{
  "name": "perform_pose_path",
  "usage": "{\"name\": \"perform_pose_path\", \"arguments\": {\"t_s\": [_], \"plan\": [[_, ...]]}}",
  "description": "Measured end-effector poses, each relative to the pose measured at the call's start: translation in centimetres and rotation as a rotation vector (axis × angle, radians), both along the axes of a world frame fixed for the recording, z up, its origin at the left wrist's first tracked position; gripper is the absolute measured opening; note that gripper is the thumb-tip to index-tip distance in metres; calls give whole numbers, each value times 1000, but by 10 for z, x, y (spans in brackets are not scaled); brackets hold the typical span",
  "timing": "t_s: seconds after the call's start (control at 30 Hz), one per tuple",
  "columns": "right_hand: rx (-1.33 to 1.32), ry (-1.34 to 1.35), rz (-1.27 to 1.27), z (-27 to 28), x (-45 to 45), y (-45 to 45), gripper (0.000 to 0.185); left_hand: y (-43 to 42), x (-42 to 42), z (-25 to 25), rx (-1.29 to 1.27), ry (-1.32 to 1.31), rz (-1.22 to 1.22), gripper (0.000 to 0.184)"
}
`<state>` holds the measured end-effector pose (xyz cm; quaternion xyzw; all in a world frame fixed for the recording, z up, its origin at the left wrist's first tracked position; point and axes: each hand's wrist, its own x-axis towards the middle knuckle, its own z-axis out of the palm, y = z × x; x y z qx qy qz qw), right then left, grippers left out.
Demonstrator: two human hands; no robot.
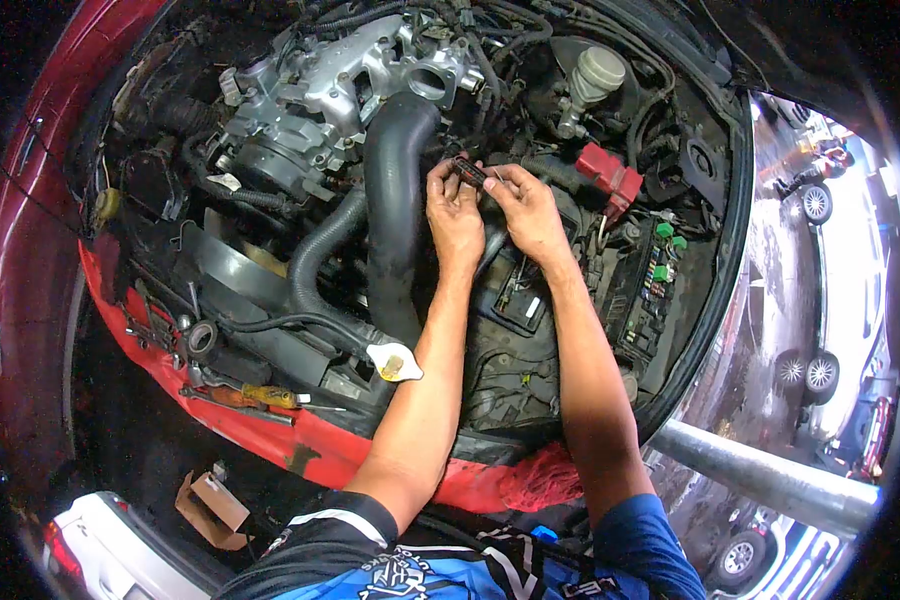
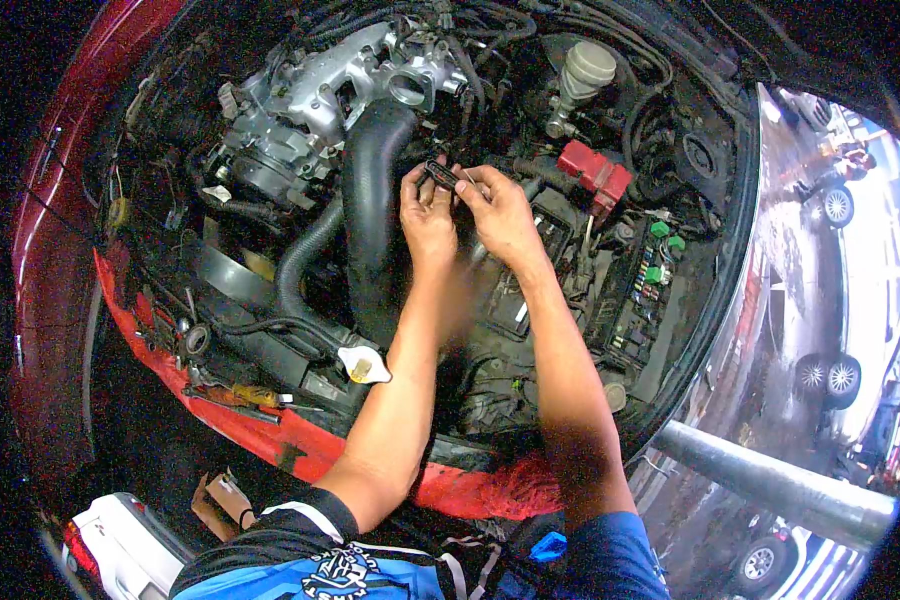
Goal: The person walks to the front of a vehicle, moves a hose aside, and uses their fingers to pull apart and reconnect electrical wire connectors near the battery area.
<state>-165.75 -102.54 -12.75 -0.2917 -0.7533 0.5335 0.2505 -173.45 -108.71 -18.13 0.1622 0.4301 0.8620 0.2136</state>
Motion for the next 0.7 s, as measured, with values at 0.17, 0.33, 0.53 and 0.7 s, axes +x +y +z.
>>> {"name": "perform_pose_path", "arguments": {"t_s": [0.17,0.33,0.53,0.7], "plan": [[125,3,-73,-9,1,3,33,-7,-3,7,-182,131,-35,33],[-188,-87,-200,-32,4,17,30,-3,3,9,-344,315,155,35],[-610,76,-226,-35,7,17,27,-1,11,-5,-398,-89,93,20],[-724,145,-169,-35,8,16,24,-2,14,9,-314,-289,-45,17]]}}
